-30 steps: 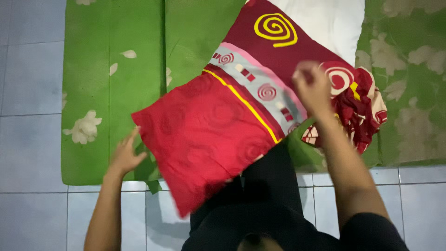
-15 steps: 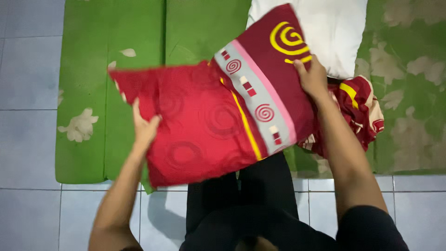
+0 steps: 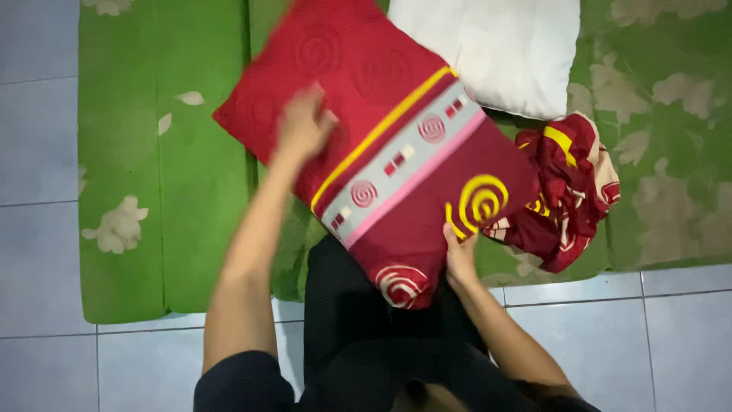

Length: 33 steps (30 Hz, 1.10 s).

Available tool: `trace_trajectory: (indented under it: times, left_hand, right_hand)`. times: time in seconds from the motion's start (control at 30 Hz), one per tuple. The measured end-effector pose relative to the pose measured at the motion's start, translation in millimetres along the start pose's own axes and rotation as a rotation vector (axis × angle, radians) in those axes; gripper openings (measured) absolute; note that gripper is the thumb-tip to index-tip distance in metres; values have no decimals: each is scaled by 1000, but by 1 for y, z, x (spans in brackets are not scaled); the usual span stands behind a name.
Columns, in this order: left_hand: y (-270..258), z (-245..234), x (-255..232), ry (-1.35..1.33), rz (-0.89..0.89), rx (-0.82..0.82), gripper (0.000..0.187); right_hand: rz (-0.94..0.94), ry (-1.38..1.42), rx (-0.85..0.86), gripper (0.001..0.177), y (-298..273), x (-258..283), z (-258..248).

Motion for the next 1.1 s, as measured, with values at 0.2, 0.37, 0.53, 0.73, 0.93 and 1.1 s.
trace_trajectory:
  times: [0.2,0.37,0.53,0.73,0.93,1.1]
  left_hand:
    - [-163,108,-42,-133,-305,-181,93]
    - [-237,166,-61,-1359,-851,-342,107]
    - [-188,150,-38,-1225,-704,-486,78]
    - [-90,44,13,-1274,-589,-601,61]
    - [-83,-21,37,-1172,-369,-456,66]
    - [-102,-9,52,-306,-569,-261,94]
  right_hand:
    - [-398,-377,-157,107,84,87,-51]
    - [-595,-1081,47,67,182,160,-25]
    - [-242,-1072,285,53,180,178,38]
    - [-643,-701,320,28,113,198,60]
    - [-613,-531,186,32,66,134,47]
    - [-245,-694,344,44,71,70,46]
Point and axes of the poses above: each hand's wrist, its own y-axis towards the middle knuckle, its own z-axis out of the palm, x = y × z, the point moved 1 cm from there along y, towards the middle knuckle, and after that the axes turned 7 degrees about y, right-handed, at the moved point
